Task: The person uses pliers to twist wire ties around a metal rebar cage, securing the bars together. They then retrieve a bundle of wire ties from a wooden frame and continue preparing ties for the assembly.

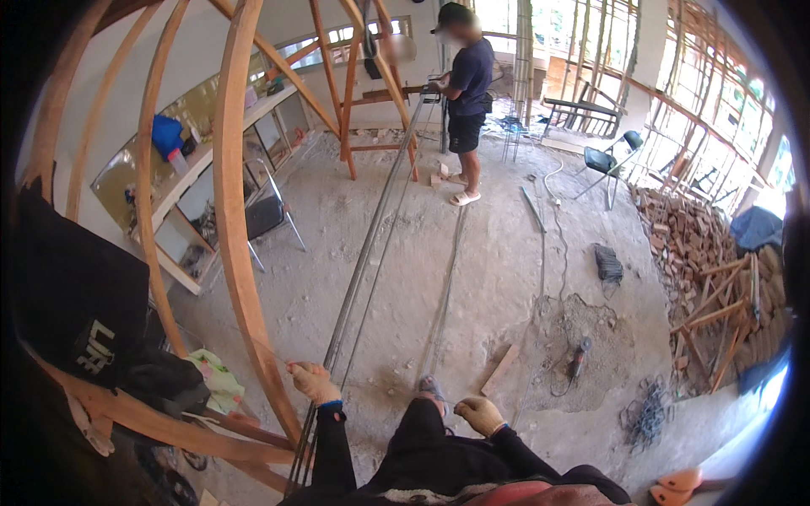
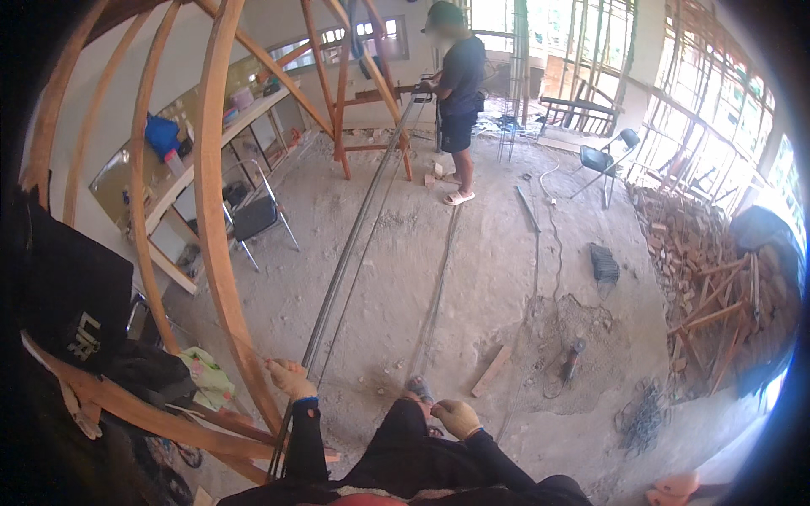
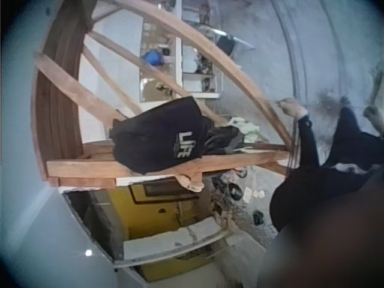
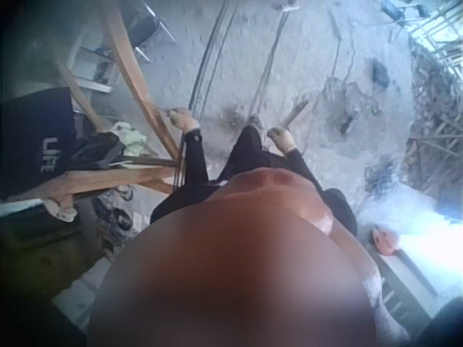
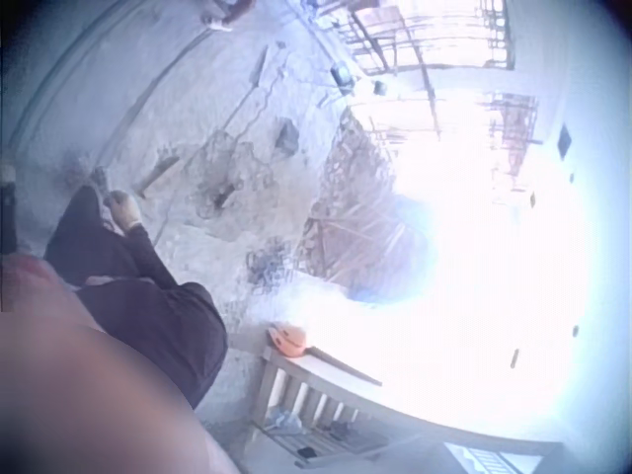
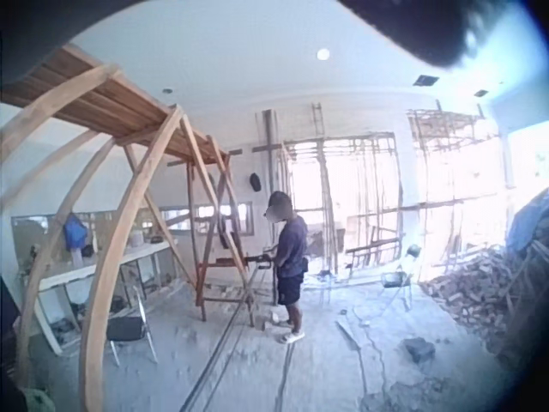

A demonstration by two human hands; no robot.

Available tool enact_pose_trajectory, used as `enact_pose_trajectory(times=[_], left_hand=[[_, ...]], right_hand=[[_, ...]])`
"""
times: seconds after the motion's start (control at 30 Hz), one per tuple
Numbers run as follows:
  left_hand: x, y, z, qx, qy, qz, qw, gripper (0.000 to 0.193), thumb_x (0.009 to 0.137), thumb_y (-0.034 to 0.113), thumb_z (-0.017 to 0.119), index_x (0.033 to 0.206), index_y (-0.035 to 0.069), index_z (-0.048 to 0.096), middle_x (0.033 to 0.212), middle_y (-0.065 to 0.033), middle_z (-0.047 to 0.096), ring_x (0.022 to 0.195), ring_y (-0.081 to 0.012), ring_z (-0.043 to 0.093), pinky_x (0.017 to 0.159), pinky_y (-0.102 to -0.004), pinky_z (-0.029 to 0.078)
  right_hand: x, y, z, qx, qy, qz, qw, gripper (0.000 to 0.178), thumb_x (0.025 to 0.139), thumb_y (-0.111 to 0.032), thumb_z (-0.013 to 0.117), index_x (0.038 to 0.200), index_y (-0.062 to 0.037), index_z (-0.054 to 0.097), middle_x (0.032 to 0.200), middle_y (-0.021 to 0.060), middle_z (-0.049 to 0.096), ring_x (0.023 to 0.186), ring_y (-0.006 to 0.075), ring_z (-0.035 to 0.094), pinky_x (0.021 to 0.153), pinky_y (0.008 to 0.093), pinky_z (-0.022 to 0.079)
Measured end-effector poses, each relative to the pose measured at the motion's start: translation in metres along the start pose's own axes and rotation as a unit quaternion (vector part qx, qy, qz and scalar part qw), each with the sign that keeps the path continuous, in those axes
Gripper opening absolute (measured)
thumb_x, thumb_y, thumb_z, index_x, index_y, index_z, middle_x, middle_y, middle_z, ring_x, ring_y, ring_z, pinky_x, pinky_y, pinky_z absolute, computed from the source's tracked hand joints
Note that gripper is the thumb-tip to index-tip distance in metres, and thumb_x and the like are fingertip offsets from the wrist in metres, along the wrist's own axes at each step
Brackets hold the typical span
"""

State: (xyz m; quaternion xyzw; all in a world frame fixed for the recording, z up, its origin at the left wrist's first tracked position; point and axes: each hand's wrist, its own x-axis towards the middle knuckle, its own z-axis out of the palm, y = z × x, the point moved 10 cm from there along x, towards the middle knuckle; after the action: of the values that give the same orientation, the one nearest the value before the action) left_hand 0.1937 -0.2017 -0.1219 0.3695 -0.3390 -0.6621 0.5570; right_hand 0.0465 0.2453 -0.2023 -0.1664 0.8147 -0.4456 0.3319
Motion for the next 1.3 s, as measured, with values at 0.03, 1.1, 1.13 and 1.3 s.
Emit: enact_pose_trajectory(times=[0.03,1.1,1.13,1.3], left_hand=[[-0.001,0.001,0.004,0.013,-0.019,0.010,1.000,0.060,0.104,0.068,0.054,0.072,0.023,0.030,0.061,0.0081,0.021,0.050,-0.0086,0.023,0.049,-0.0298,0.017],[-0.006,-0.042,-0.022,0.494,0.099,0.122,0.855,0.060,0.107,0.052,0.035,0.063,0.012,0.040,0.056,-0.0031,0.040,0.054,-0.0215,0.040,0.055,-0.0396,0.031],[-0.001,-0.045,-0.011,0.518,0.085,0.125,0.842,0.059,0.107,0.050,0.035,0.062,0.011,0.041,0.055,-0.0035,0.040,0.053,-0.0222,0.041,0.055,-0.0403,0.031],[0.000,-0.056,0.015,0.617,0.024,0.249,0.746,0.033,0.096,0.027,0.054,0.069,0.010,0.055,0.065,-0.0070,0.054,0.061,-0.0268,0.053,0.060,-0.0446,0.043]], right_hand=[[0.009,0.010,-0.003,-0.007,0.014,0.037,0.999,0.040,0.098,-0.041,0.064,0.115,-0.0085,0.079,0.110,0.0166,0.079,0.108,0.0346,0.074,0.096,0.0435,0.054],[0.282,0.041,0.009,-0.177,-0.304,0.048,0.935,0.041,0.100,-0.042,0.062,0.121,-0.0119,0.079,0.117,0.0142,0.078,0.111,0.0315,0.073,0.101,0.0437,0.053],[0.289,0.037,0.004,-0.199,-0.297,0.053,0.932,0.041,0.099,-0.043,0.062,0.120,-0.0120,0.079,0.117,0.0149,0.078,0.112,0.0324,0.072,0.101,0.0440,0.053],[0.319,0.007,-0.011,-0.250,-0.308,-0.008,0.918,0.042,0.099,-0.044,0.062,0.119,-0.0117,0.078,0.118,0.0161,0.077,0.114,0.0344,0.071,0.101,0.0457,0.053]])
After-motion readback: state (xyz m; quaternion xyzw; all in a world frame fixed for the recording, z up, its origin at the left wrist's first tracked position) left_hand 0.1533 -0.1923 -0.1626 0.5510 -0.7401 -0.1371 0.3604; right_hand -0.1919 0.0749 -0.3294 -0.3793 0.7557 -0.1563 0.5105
